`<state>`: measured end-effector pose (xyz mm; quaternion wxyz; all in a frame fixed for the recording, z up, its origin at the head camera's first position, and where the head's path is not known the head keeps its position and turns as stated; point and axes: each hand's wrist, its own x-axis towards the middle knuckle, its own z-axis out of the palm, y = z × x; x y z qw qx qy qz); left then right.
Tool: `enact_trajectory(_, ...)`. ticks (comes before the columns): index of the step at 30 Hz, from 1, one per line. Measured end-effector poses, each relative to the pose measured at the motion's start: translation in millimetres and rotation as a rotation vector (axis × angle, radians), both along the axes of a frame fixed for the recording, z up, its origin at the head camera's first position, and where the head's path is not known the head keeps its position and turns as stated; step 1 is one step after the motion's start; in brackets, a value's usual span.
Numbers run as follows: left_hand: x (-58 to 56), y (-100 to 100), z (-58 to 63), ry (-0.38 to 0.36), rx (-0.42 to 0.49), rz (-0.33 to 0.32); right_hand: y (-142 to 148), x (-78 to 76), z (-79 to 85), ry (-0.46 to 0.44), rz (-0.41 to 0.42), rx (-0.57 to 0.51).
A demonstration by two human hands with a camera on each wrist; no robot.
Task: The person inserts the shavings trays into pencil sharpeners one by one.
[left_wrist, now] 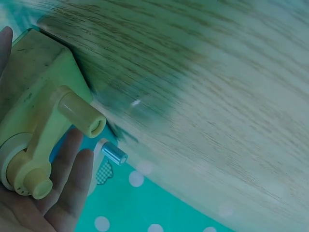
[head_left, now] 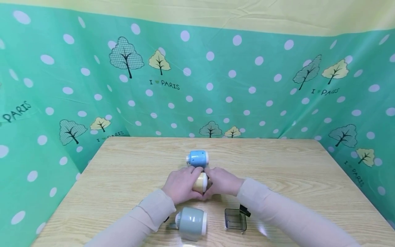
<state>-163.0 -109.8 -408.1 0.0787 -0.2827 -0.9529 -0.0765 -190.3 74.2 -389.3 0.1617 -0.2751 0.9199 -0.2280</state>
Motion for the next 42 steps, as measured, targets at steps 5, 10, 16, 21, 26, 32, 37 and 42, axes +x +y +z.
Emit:
enact_trajectory(5, 0.5, -0.1, 0.4, 0.019, 0.002, -0.001, 4.8, 0.7, 5.3, -0.017, -0.01, -0.043)
enact_trajectory(10, 0.9, 0.6, 3.7, 0.057, -0.014, -0.012, 8.1, 5.6, 11.2, -0.005, -0.025, -0.072)
enact_trajectory(16, 2.6, 1.7, 9.0, 0.1, -0.017, -0.035, 16.6, 15.6, 16.1, 0.071, -0.035, -0.095)
enact_trajectory(21, 8.0, 2.0, 16.2, 0.132, -0.01, -0.062, 28.5, 26.8, 16.6, 0.137, -0.018, -0.111)
enact_trajectory(26, 15.4, 2.2, 22.3, 0.151, 0.015, -0.075, 40.1, 39.1, 14.7, 0.165, 0.012, -0.104)
enact_trajectory(32, 23.0, 4.6, 29.2, 0.153, 0.031, -0.096, 50.3, 50.2, 17.4, 0.162, 0.024, -0.089)
enact_trajectory(37, 30.4, 6.3, 33.5, 0.149, 0.038, -0.114, 57.3, 57.5, 21.3, 0.185, 0.032, -0.092)
enact_trajectory(42, 37.7, 6.2, 35.8, 0.139, 0.049, -0.122, 64.0, 63.8, 23.8, 0.182, 0.031, -0.085)
